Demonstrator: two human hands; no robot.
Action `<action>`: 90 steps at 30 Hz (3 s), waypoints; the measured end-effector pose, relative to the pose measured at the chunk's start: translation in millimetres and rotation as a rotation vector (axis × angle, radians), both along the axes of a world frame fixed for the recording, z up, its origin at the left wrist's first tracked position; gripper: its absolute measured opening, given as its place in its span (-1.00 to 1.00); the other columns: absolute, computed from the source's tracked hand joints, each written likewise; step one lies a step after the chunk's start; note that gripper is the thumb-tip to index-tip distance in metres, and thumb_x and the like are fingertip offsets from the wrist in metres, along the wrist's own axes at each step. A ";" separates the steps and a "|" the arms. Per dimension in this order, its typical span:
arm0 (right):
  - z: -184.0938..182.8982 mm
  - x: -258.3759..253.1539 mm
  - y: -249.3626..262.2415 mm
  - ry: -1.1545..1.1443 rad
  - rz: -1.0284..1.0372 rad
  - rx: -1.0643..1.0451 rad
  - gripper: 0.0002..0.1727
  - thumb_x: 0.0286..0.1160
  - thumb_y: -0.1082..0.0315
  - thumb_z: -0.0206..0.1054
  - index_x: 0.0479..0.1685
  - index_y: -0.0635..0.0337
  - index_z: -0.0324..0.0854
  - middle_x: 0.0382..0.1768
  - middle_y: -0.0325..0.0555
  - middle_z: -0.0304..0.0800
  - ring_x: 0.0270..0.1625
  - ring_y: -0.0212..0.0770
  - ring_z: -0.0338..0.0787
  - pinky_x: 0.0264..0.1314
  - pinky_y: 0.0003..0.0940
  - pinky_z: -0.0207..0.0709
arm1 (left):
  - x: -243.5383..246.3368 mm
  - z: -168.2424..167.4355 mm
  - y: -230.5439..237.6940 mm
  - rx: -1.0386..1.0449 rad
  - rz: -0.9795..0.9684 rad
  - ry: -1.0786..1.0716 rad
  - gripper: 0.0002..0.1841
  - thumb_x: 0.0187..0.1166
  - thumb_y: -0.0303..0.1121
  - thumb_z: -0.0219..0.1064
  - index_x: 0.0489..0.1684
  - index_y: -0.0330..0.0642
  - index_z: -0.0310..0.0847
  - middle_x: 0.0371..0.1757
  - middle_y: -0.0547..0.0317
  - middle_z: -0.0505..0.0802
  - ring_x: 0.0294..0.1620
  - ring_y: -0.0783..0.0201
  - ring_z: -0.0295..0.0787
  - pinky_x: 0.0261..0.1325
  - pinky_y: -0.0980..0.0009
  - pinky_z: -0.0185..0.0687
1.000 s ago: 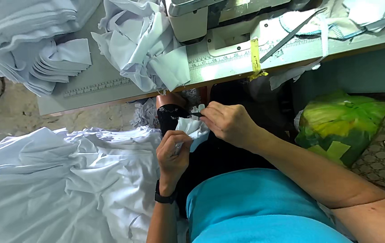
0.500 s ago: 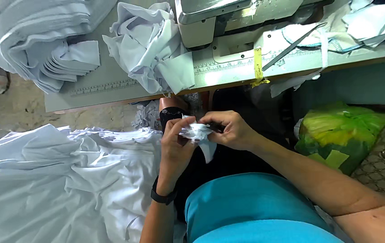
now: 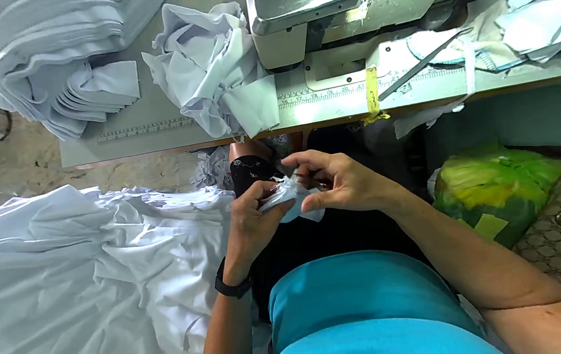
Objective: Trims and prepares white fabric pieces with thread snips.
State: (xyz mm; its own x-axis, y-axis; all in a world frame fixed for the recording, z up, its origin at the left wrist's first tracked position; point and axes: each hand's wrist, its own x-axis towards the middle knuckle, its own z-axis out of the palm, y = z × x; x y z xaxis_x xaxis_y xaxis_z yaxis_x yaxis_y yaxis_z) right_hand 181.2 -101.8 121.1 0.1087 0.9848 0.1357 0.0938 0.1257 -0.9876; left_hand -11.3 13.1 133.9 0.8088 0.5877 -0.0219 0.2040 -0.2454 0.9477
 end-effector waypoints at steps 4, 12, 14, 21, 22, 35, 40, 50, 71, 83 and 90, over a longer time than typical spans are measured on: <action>4.7 -5.8 10.4 -0.272 -0.013 0.248 -0.74 0.46 0.34 0.46 -0.07 0.41 0.76 -0.30 -0.13 0.77 -0.26 -0.49 0.68 -0.16 -0.67 0.59 | 2.2 -1.5 -1.0 -0.048 -0.068 0.043 -0.80 0.33 -0.45 0.61 -0.15 -0.21 0.77 -0.31 0.34 0.87 -0.34 0.56 0.79 -0.24 0.60 0.75; -3.1 -5.3 16.3 -0.099 -0.223 0.092 -0.87 0.49 0.48 0.38 -0.40 0.34 0.72 -0.53 -0.32 0.69 -0.47 -0.74 0.51 -0.38 -0.83 0.37 | -2.7 -6.2 -0.4 -0.178 -0.148 -0.074 -0.57 0.39 -0.59 0.50 0.17 -0.11 0.47 0.11 0.25 0.83 -0.10 0.43 0.85 -0.01 0.44 0.84; -2.1 -3.3 19.4 -0.052 -0.254 0.022 -0.88 0.47 0.48 0.40 -0.41 0.30 0.70 -0.57 -0.39 0.64 -0.51 -0.77 0.48 -0.43 -0.84 0.34 | -2.2 -9.2 1.8 -0.108 -0.238 -0.048 -0.69 0.46 -0.53 0.47 0.16 -0.21 0.65 0.22 0.19 0.79 0.00 0.46 0.81 0.05 0.48 0.80; -4.9 2.8 26.0 -0.090 -0.396 -0.092 -0.86 0.51 0.45 0.40 -0.42 0.27 0.69 -0.61 -0.40 0.54 -0.57 -0.72 0.38 -0.49 -0.80 0.24 | -1.6 -20.8 -0.5 -0.095 -0.360 0.061 -0.55 0.52 -0.55 0.39 0.43 -0.27 0.63 0.47 0.08 0.70 0.30 0.42 0.73 0.29 0.47 0.72; -8.2 2.2 25.8 -0.087 -0.406 -0.105 -0.86 0.52 0.45 0.40 -0.40 0.28 0.69 -0.61 -0.39 0.54 -0.57 -0.71 0.39 -0.48 -0.79 0.24 | -1.4 -21.9 0.6 -0.083 -0.387 0.071 -0.55 0.53 -0.55 0.38 0.43 -0.28 0.63 0.47 0.07 0.70 0.32 0.41 0.72 0.31 0.46 0.72; -27.3 1.0 34.6 -0.379 -0.368 -0.138 -0.73 0.57 0.31 0.43 -0.09 0.44 0.71 -0.27 0.09 0.75 -0.25 -0.16 0.71 -0.11 -0.29 0.60 | -3.7 -26.0 -6.9 -0.127 -0.416 0.073 -0.54 0.52 -0.56 0.39 0.44 -0.32 0.61 0.40 0.04 0.77 0.30 0.40 0.75 0.34 0.42 0.71; -10.8 3.5 8.2 -0.233 -0.274 -0.096 -0.82 0.53 0.30 0.42 -0.26 0.28 0.72 -0.43 -0.22 0.68 -0.41 -0.54 0.57 -0.32 -0.65 0.44 | -6.5 -26.0 -1.6 -0.232 -0.227 0.050 -0.39 0.40 -0.64 0.44 0.55 -0.23 0.52 0.45 0.13 0.71 0.25 0.40 0.76 0.28 0.42 0.74; -31.7 -24.9 3.8 -0.381 -0.338 -0.027 -0.88 0.48 0.48 0.36 -0.34 0.37 0.69 -0.49 -0.03 0.68 -0.45 -0.23 0.65 -0.34 -0.34 0.55 | -3.1 -29.3 -7.2 -0.261 -0.158 0.055 -0.21 0.36 -0.60 0.51 0.72 -0.13 0.33 0.34 0.15 0.78 -0.08 0.43 0.83 0.04 0.44 0.82; 7.0 -4.2 -6.7 0.217 -0.154 -0.629 -0.90 0.62 0.48 0.35 -0.08 0.33 0.72 -0.61 -0.21 0.59 -0.72 -0.48 0.37 -0.69 -0.63 0.20 | 3.4 -32.1 3.5 0.001 -0.215 0.098 -0.24 0.34 -0.60 0.51 0.68 -0.12 0.41 0.61 0.08 0.55 -0.12 0.45 0.74 -0.14 0.50 0.74; 2.7 9.4 5.2 -0.159 -0.162 -0.609 -0.85 0.63 0.38 0.36 -0.21 0.28 0.75 -0.45 -0.11 0.70 -0.41 -0.29 0.63 -0.28 -0.29 0.51 | 12.3 -26.1 3.1 0.041 -0.129 0.226 0.08 0.25 -0.65 0.56 0.88 0.06 -0.02 0.75 0.07 0.39 -0.34 0.36 0.76 -0.30 0.36 0.76; -11.3 5.9 -12.8 -0.177 -0.171 -0.362 -0.13 -0.01 0.09 0.77 0.41 0.32 0.60 0.03 0.01 0.77 -0.02 -0.23 0.74 0.05 -0.26 0.65 | 20.9 -22.1 1.6 -0.100 -0.095 0.093 0.22 0.16 -0.71 0.60 0.91 0.17 -0.15 0.84 0.13 0.22 -0.39 0.41 0.80 -0.30 0.40 0.84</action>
State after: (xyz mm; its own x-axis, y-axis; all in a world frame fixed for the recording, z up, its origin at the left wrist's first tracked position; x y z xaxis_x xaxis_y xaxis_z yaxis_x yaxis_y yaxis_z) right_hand 187.2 -114.6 109.8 0.2801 0.9423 -0.1836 0.2551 -0.2574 -0.9320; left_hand 9.5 14.7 111.9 0.8523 0.5001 -0.1533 0.2721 -0.1735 0.9465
